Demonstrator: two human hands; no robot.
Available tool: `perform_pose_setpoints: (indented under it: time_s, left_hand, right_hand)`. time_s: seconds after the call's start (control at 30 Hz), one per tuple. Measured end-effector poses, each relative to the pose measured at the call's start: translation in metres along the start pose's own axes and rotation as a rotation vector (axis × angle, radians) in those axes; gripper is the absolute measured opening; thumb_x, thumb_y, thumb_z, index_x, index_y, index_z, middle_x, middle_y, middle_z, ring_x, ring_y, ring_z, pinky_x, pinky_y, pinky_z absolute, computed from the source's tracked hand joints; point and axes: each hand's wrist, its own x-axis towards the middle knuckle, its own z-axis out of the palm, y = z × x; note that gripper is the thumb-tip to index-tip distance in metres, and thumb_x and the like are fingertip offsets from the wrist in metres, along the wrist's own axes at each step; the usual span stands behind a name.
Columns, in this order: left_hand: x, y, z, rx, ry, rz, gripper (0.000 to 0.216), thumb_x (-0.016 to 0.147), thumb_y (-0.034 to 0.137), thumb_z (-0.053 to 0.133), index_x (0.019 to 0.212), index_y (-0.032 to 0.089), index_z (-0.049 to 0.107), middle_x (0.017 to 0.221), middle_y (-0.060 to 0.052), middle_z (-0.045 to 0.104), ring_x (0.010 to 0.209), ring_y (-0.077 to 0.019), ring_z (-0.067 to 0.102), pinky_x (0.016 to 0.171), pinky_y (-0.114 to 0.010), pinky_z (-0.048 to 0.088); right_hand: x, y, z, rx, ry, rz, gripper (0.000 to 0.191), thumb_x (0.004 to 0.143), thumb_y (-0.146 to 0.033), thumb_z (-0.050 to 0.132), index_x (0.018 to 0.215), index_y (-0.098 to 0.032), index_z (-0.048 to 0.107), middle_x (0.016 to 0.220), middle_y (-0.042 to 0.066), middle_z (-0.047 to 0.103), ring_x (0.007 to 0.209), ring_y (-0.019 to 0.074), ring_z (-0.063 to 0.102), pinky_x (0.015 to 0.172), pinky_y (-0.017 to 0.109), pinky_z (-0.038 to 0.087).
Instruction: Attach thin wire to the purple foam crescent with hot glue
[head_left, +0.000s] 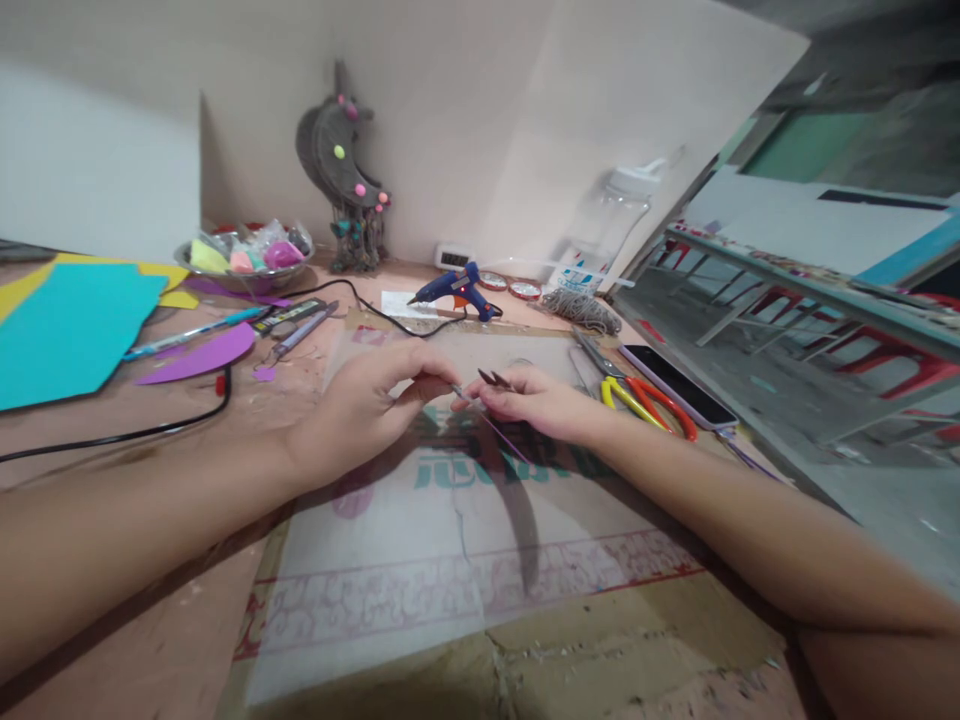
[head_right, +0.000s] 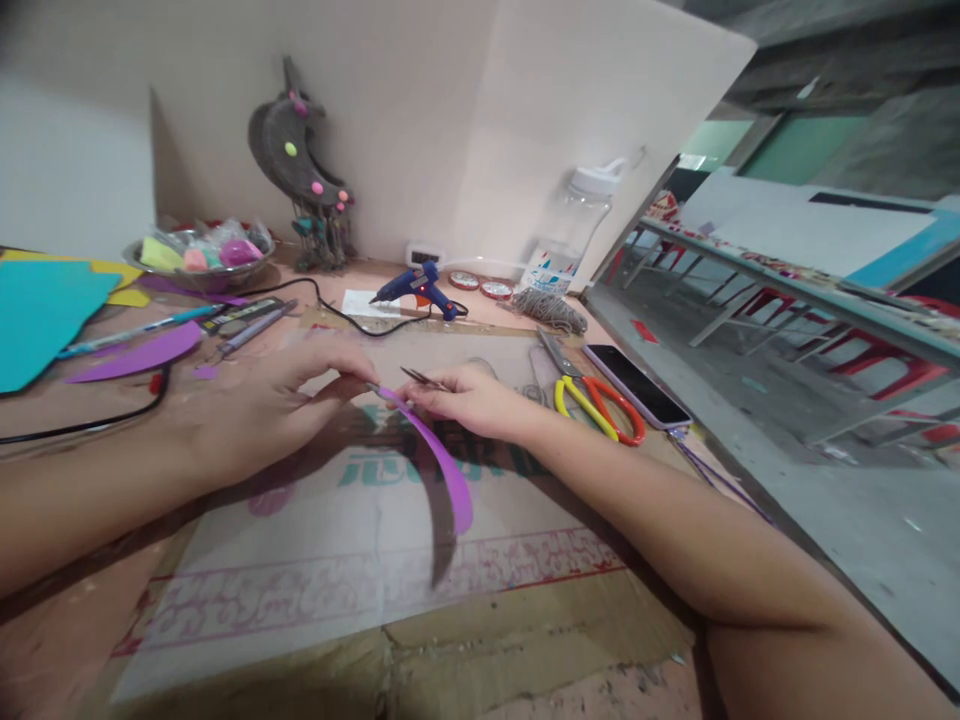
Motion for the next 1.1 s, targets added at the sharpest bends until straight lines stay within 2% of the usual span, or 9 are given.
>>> perform_pose_setpoints:
  time_s: [0.1,0.23,0.37,0.43,0.57,0.67,0.87,1.0,1.1]
  left_hand:
    - [0.000,0.011,-0.005,-0.008,-0.085,-0.036,0.013,0.079,0.019,0.053,0.077,0.025,0.064,0.085,-0.002,0.070,0.083,-0.0195,0.061,0.078,-0.030,0.046]
    - [0.000,0.010,-0.004,-0.029,-0.070,-0.046,0.013,0.079,0.017,0.053,0.078,0.025,0.064,0.086,-0.002,0.069,0.084,-0.0195,0.060,0.078,-0.029,0.046]
    - [0.000,-0.005,0.002,-0.010,0.006,-0.029,0.016,0.084,0.024,0.050,0.090,0.021,0.064,0.090,-0.003,0.068,0.087,-0.0189,0.059,0.079,-0.029,0.046]
    - [0.002,-0.013,0.005,-0.025,-0.008,-0.096,0.021,0.087,0.029,0.047,0.094,0.018,0.064,0.090,-0.004,0.067,0.086,-0.0185,0.059,0.077,-0.029,0.046]
    - [0.003,-0.020,0.007,-0.235,-0.048,-0.235,0.030,0.090,0.037,0.040,0.081,0.016,0.060,0.083,-0.004,0.064,0.079,-0.0179,0.061,0.069,-0.027,0.047]
    - [0.003,-0.021,0.007,-0.295,-0.088,-0.230,0.032,0.089,0.042,0.042,0.078,0.016,0.057,0.078,-0.002,0.061,0.074,-0.0168,0.060,0.064,-0.025,0.045]
    - [0.004,-0.017,0.005,-0.124,-0.109,-0.196,0.026,0.088,0.033,0.046,0.071,0.016,0.056,0.069,0.001,0.057,0.065,-0.0127,0.052,0.061,-0.023,0.039]
    - [0.005,-0.020,0.007,-0.173,-0.160,-0.232,0.029,0.088,0.036,0.046,0.068,0.016,0.054,0.064,0.002,0.054,0.059,-0.0114,0.049,0.055,-0.022,0.036]
    - [0.006,-0.025,0.010,-0.201,-0.214,-0.242,0.031,0.087,0.040,0.047,0.068,0.016,0.055,0.062,0.002,0.052,0.057,-0.0112,0.047,0.052,-0.022,0.034]
  right_hand:
    - [0.001,-0.003,0.004,0.013,-0.013,0.009,0.034,0.081,-0.043,0.060,0.100,-0.015,0.065,0.071,-0.002,0.056,0.056,0.0070,0.042,0.051,0.022,0.034]
    - [0.000,-0.005,0.005,0.007,0.031,0.017,0.021,0.077,-0.035,0.064,0.080,-0.015,0.063,0.070,-0.001,0.057,0.061,0.0079,0.048,0.058,0.023,0.039]
    - [-0.001,-0.003,0.005,0.067,0.111,-0.036,0.022,0.078,-0.036,0.063,0.073,-0.015,0.058,0.065,-0.003,0.052,0.059,0.0074,0.046,0.057,0.022,0.038]
    - [-0.001,-0.001,0.006,0.074,0.143,-0.042,0.025,0.078,-0.038,0.063,0.074,-0.015,0.057,0.066,-0.002,0.051,0.059,0.0076,0.045,0.057,0.023,0.038]
    - [-0.001,0.002,0.008,0.101,0.188,-0.035,0.029,0.078,-0.042,0.063,0.077,-0.014,0.057,0.067,-0.001,0.052,0.060,0.0083,0.046,0.057,0.023,0.037]
    - [-0.001,0.002,0.010,0.081,0.210,-0.028,0.031,0.078,-0.045,0.062,0.078,-0.015,0.057,0.067,-0.001,0.052,0.060,0.0091,0.046,0.057,0.024,0.037]
    - [-0.002,0.001,0.010,-0.094,0.229,-0.092,0.030,0.083,-0.045,0.057,0.085,-0.016,0.055,0.072,0.000,0.054,0.064,0.0100,0.048,0.062,0.025,0.041]
    - [-0.007,0.002,0.008,-0.354,0.393,-0.327,0.039,0.089,-0.049,0.045,0.109,-0.017,0.051,0.094,0.006,0.058,0.076,0.0136,0.053,0.070,0.029,0.044]
    - [-0.010,0.001,0.005,-0.670,0.411,-0.442,0.041,0.095,-0.046,0.035,0.114,-0.015,0.054,0.096,0.009,0.060,0.083,0.0170,0.053,0.076,0.033,0.042]
